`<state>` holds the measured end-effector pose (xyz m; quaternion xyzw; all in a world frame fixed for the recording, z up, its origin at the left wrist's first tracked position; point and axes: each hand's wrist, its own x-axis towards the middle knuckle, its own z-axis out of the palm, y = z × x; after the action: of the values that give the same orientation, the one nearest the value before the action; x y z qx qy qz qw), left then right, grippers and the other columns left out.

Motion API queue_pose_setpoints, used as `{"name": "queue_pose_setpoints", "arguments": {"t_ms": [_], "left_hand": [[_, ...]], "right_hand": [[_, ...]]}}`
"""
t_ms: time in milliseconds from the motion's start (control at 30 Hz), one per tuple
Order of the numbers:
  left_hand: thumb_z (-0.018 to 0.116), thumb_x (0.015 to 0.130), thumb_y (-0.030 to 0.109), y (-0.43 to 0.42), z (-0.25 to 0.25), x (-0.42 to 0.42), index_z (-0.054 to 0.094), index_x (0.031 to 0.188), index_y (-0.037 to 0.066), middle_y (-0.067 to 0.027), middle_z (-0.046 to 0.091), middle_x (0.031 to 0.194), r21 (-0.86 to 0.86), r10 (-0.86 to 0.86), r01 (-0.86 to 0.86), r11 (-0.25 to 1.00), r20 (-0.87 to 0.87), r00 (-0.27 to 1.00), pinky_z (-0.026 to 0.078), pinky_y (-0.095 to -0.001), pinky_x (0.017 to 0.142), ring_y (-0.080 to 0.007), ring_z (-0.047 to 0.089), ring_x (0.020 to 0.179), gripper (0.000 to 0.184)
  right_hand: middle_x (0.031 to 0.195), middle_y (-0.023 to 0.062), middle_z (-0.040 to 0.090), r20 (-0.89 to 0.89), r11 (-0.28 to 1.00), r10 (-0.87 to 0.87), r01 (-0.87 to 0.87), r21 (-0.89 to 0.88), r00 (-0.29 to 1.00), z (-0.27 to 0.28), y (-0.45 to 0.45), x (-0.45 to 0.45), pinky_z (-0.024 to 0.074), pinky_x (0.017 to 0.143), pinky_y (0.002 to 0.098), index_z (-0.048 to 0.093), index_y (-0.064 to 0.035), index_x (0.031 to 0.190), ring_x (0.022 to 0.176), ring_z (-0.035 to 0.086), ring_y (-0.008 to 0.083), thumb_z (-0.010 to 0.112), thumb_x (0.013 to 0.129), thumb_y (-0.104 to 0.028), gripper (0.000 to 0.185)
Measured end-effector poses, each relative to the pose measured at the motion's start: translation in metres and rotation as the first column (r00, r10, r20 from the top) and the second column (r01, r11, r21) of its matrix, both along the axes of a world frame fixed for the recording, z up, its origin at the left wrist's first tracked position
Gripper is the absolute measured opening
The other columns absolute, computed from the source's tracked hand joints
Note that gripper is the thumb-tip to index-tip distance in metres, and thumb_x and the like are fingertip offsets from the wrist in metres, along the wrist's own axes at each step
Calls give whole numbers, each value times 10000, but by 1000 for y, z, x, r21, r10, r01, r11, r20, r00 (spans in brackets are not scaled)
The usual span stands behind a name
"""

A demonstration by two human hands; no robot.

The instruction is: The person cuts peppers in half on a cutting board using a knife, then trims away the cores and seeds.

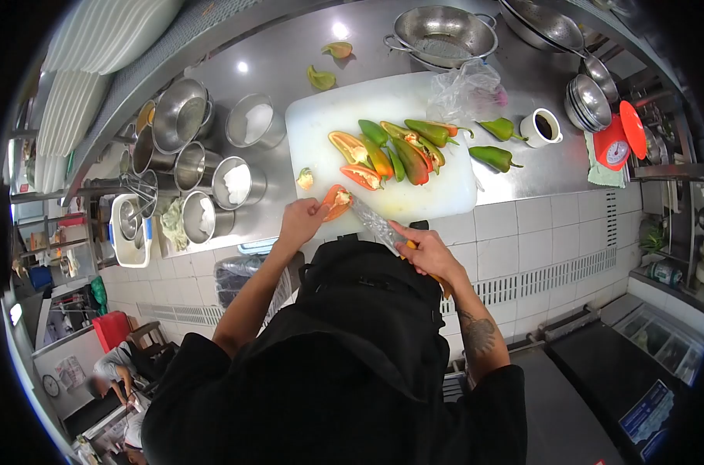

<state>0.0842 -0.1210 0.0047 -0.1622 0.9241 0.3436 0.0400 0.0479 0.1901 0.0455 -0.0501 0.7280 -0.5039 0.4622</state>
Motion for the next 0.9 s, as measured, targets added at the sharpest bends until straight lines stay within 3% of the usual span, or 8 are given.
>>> {"name": "queue_pose_setpoints", "arguments": {"t_ms": [67,167,233,567,667,733,833,900], "left_hand": [[721,849,266,-2,-1,-2,681,729,18,-179,628,634,-58,-55,51,997,-68,996,515,-440,610,-375,638,613,279],[705,846,226,1,7,-9,721,790,16,-183,643,650,80,-43,45,996,-26,999,527,-429,620,-367,647,615,219],[690,845,192,2,7,-11,719,791,8,-177,665,684,98,-14,13,995,10,1000,525,-428,624,-357,651,621,194],[677,874,185,7,12,-10,719,800,-6,-196,660,686,98,8,-10,995,16,1000,512,-435,619,-369,654,623,210],[682,884,199,7,12,-12,733,924,18,-192,687,800,112,-36,23,993,114,993,530,-446,668,-370,671,719,192],[723,866,230,18,13,-17,715,1052,28,-185,657,833,-9,-66,66,998,-280,958,517,-411,615,-325,615,602,275],[747,845,241,27,7,-34,687,1056,35,-199,646,957,-120,-179,149,981,-301,937,530,-439,654,-377,620,665,301],[754,832,236,33,6,-39,665,990,20,-191,652,911,-144,-150,118,982,-230,961,527,-446,661,-398,617,680,282]], "right_hand": [[686,-23,541,-42,999,43,-42,24,998,2,0,-3,408,427,239,545,-259,1454,455,411,41,625,992,-141,484],[694,-23,542,-106,992,111,-105,64,988,2,-1,-5,404,429,246,539,-260,1459,457,410,45,623,994,-141,488],[695,-25,546,-3,995,84,-83,54,996,8,-2,-4,407,431,242,534,-261,1463,455,410,44,620,996,-138,491],[695,-21,563,88,996,87,-88,14,992,10,-1,-3,420,431,218,536,-263,1459,451,435,33,613,997,-137,485],[690,-20,563,107,995,91,-93,20,990,12,0,-3,418,425,221,538,-265,1458,450,433,33,617,995,-137,486],[685,-17,560,89,994,106,-106,-3,990,9,0,-4,416,420,224,534,-267,1460,449,433,34,614,997,-142,487],[680,-18,554,88,994,108,-109,6,990,11,-3,-4,416,417,225,529,-267,1465,447,434,35,610,998,-141,490],[679,-18,553,105,994,105,-108,21,989,17,-5,-5,418,419,225,526,-265,1467,447,434,37,609,998,-141,492]]}}
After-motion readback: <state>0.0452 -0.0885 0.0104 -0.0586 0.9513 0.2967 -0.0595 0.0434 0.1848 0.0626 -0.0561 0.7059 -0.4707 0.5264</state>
